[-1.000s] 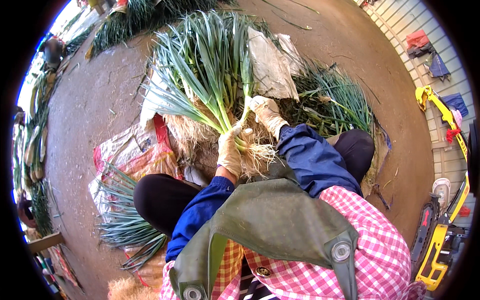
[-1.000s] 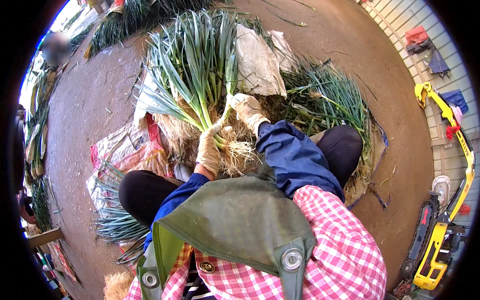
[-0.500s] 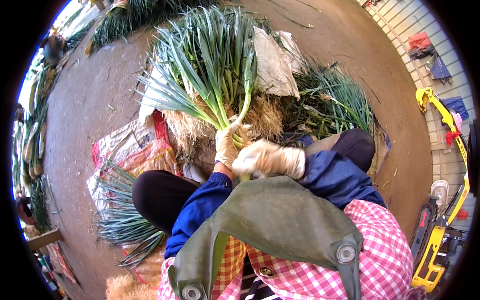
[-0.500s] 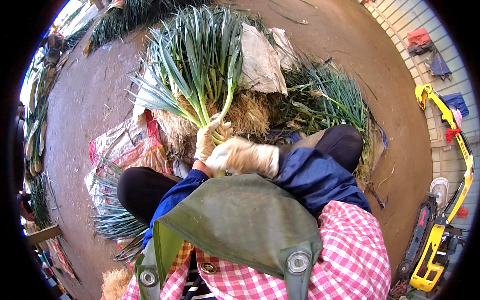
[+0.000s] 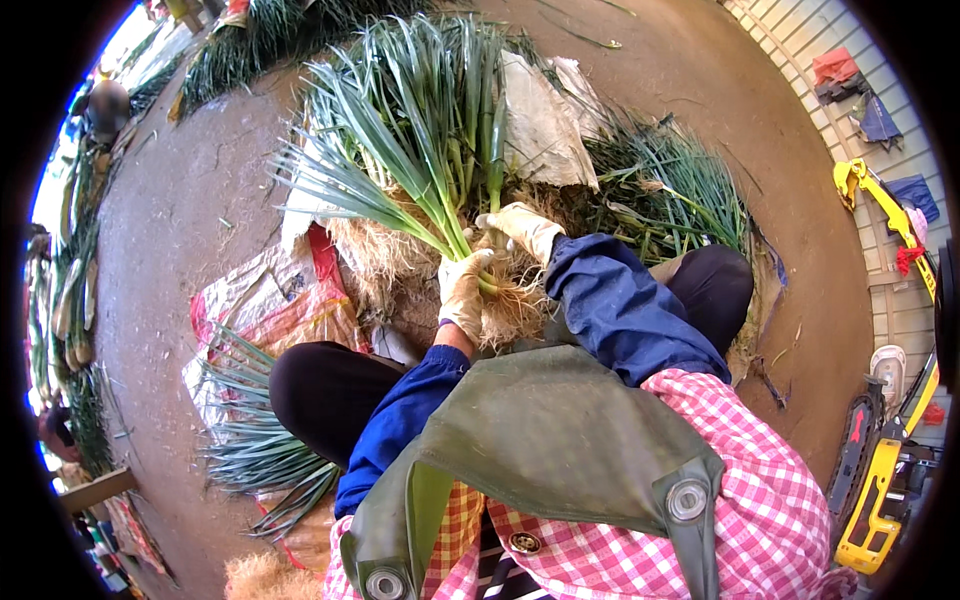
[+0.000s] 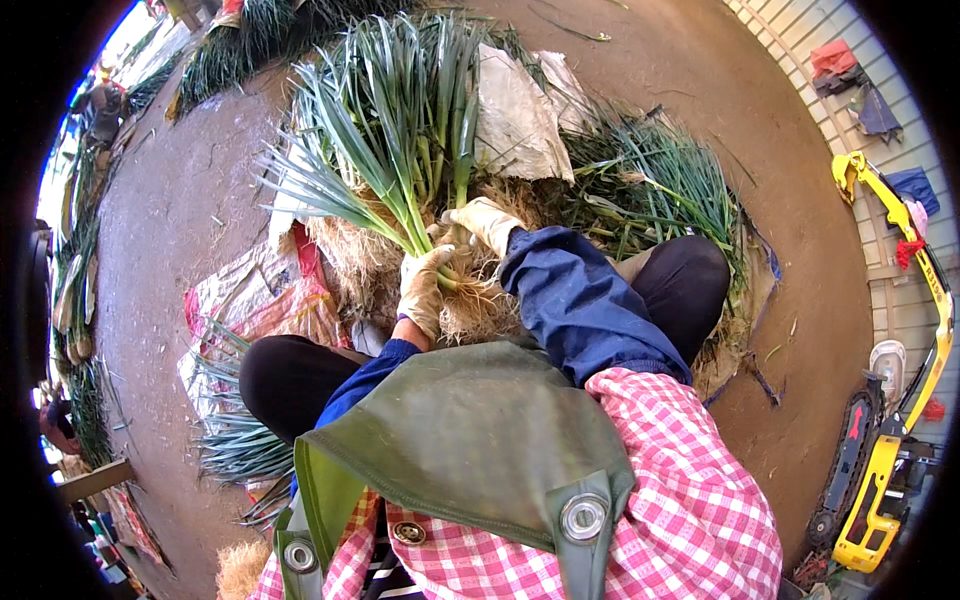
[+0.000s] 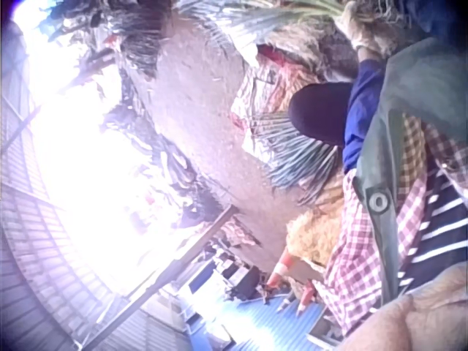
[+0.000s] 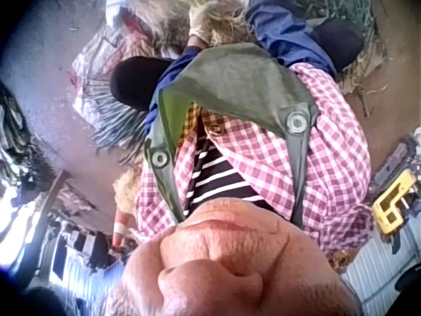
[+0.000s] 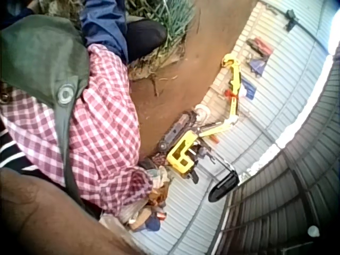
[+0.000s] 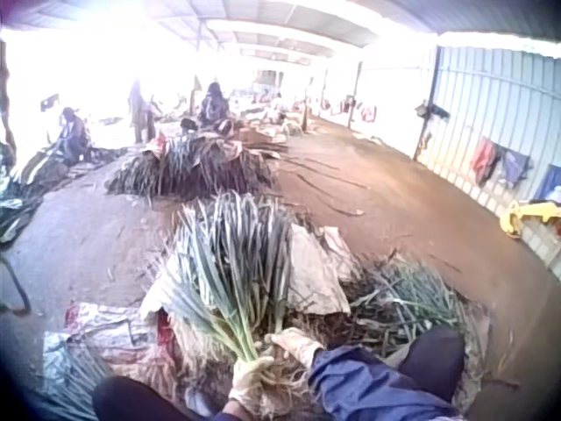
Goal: The person processes bundles of plants by hand, peeling away outer layers, trimming or cleaning the roots, and then gathering them into organized piles.
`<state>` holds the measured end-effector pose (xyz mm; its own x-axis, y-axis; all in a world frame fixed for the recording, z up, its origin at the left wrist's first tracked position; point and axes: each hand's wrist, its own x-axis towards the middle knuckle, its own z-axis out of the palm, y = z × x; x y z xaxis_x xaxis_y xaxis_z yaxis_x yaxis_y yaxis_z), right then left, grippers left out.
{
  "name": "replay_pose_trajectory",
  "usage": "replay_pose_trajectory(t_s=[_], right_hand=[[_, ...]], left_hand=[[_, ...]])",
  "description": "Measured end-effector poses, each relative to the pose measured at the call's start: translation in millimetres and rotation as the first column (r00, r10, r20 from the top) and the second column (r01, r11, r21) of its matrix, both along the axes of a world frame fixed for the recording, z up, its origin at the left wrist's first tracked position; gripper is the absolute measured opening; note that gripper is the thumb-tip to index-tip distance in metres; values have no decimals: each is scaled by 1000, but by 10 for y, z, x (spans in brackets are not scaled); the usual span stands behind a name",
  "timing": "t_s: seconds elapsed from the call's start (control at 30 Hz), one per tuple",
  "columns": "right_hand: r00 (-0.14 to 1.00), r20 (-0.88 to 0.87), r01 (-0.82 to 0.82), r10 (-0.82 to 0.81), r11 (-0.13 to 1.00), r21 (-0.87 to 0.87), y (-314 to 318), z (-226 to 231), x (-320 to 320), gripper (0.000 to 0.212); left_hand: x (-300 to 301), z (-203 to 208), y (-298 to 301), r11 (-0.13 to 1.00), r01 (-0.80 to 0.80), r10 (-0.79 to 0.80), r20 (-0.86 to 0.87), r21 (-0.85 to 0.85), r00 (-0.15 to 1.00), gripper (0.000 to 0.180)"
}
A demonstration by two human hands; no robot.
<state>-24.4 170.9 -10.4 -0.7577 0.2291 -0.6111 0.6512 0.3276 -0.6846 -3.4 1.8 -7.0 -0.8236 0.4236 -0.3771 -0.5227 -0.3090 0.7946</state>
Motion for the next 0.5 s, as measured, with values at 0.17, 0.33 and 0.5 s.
replay_pose_trajectory(t_s=[0.17,0.33,0.5], right_hand=[[969,-101,123,-225,797,-592,-162,9,199,35],[982,52,-189,184,904,382,-295,243,29,36],[887,14,-296,463,544,785,-272,71,59,30]], left_hand=[[-25,-33,-125,984,93,-107,88,152,990,63],[3,-53,-97,999,31,-31,17,9,999,55],[17,-160,-10,999,2,-2,15,-42,1000,42]])
